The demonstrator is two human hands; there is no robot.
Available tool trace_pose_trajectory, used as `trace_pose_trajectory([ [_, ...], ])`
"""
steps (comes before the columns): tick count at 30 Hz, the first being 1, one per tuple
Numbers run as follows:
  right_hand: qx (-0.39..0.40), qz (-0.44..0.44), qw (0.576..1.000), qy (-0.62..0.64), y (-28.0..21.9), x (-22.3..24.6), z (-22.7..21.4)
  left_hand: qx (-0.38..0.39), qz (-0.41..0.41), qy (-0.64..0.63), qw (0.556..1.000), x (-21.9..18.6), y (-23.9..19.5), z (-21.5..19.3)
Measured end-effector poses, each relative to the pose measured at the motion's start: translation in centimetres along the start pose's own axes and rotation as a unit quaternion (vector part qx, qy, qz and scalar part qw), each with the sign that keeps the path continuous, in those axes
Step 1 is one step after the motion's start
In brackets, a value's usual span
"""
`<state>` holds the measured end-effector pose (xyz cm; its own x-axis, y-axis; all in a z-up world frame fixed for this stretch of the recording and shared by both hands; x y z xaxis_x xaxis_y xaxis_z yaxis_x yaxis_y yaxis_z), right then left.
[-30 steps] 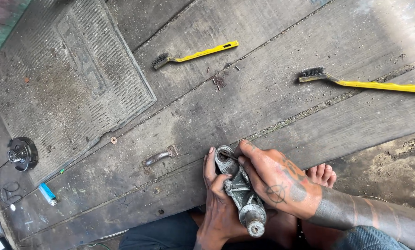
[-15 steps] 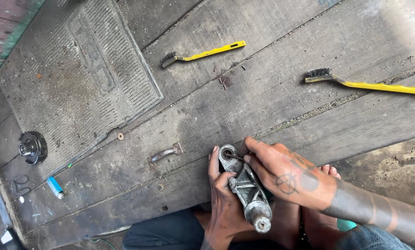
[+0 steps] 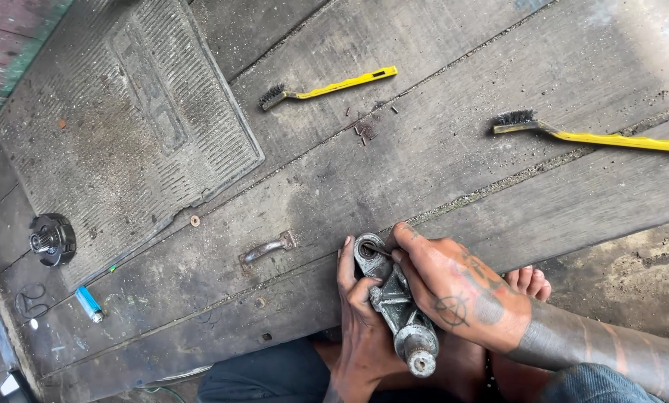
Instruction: The person is cleaning debris from small holes in a metal engine component using a thin metal rod and then cleans a piston.
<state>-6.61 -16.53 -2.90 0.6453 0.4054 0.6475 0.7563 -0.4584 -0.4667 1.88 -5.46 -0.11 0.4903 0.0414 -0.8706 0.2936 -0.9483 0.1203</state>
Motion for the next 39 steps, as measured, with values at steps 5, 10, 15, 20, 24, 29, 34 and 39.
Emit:
trace_pose_trajectory([
  [5,0.023,-0.024,0.989,0.145,0.8,0.6,-1.0,0.02,0.011,-0.008,1.0,0.3,-0.2,0.0],
  [10,0.016,-0.107,0.989,0.097,2.5,0.2,-1.0,-0.01,0.014,0.011,1.0,-1.0,0.6,0.3],
  [15,0.008,-0.115,0.988,0.103,2.2,0.3,-1.6,-0.015,0.004,0.024,1.0,-1.6,0.8,0.6],
  [20,0.029,-0.038,0.997,0.055,0.7,-0.1,-1.7,-0.048,0.018,0.039,0.998,-2.1,1.0,0.7],
  [24,0.039,-0.049,0.996,0.063,0.6,1.2,-2.4,-0.031,-0.007,0.018,0.999,-0.9,0.3,0.6],
  [29,0.047,-0.064,0.996,0.047,1.6,0.6,-1.7,-0.03,0.005,0.008,1.0,-1.3,0.9,0.3],
  [34,0.092,-0.092,0.991,0.019,2.2,1.4,-3.8,-0.029,-0.001,0.028,0.999,-1.7,1.0,0.2],
  [39,0.101,-0.039,0.994,-0.017,1.0,0.3,-4.3,-0.035,0.017,0.055,0.998,-2.0,1.1,0.6],
])
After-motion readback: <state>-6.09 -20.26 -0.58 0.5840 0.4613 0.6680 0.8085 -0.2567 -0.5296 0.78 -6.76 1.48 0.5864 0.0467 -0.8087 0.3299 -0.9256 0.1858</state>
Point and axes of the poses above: each hand's wrist, its own y-axis towards the middle knuckle, its own z-axis out of the palm, x = y × z, the point moved 6 cm from there along y, towards the middle knuckle, and after that the axes turned 11 degrees about -y, right-handed, at the moved point
